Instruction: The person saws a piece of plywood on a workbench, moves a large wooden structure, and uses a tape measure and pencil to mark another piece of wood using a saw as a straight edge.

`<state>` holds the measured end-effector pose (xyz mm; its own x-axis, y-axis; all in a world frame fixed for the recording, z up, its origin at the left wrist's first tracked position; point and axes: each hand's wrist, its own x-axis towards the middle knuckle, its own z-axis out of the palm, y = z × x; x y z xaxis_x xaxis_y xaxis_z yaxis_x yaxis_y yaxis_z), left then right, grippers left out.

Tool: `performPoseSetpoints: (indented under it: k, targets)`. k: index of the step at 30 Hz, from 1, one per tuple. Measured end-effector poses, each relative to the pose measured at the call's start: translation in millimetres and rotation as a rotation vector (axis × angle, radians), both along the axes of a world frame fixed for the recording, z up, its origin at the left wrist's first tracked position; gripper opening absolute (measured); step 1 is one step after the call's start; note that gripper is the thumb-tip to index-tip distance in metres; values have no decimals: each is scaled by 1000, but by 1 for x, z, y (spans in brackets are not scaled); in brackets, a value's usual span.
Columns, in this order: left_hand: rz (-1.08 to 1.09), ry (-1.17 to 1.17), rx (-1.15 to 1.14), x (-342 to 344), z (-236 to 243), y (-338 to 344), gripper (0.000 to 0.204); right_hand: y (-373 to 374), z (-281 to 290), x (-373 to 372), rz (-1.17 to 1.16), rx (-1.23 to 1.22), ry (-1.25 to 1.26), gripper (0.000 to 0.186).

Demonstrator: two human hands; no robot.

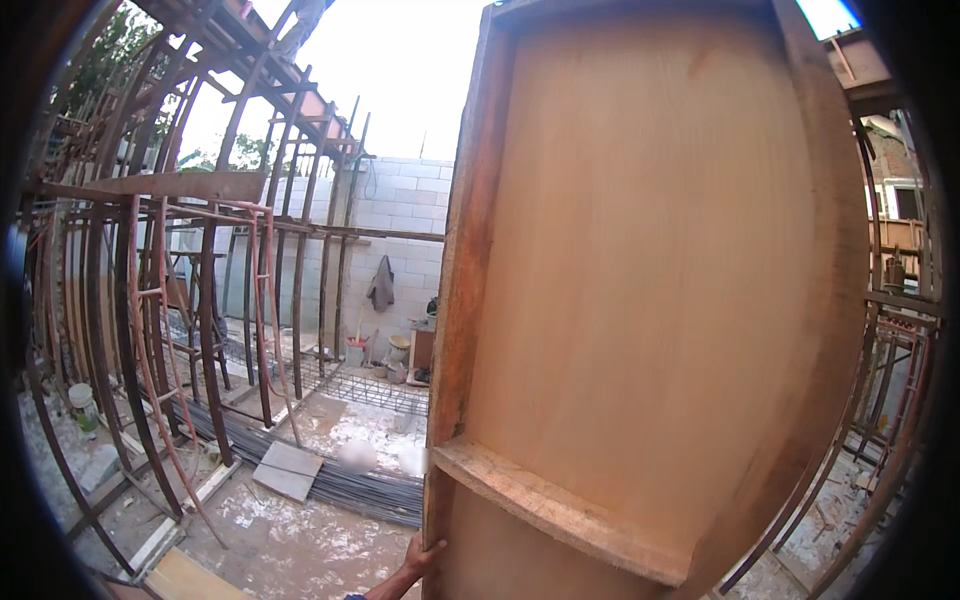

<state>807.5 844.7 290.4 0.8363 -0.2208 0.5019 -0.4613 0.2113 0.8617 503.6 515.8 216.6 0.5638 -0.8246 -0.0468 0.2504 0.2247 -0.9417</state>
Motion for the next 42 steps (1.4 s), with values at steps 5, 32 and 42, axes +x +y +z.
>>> performPoseSetpoints:
  k: [5, 32, 42]
  targets:
    - [61, 26, 5, 20, -13, 5, 60, 15, 8, 24, -8, 91, -37, 70]
    - [129, 561, -177, 75, -131, -62, 71, -87, -76, 117, -63, -119, -48, 77]
    - [-96, 464, -189, 141, -83, -47, 76, -42, 22, 239, -83, -55, -101, 79]
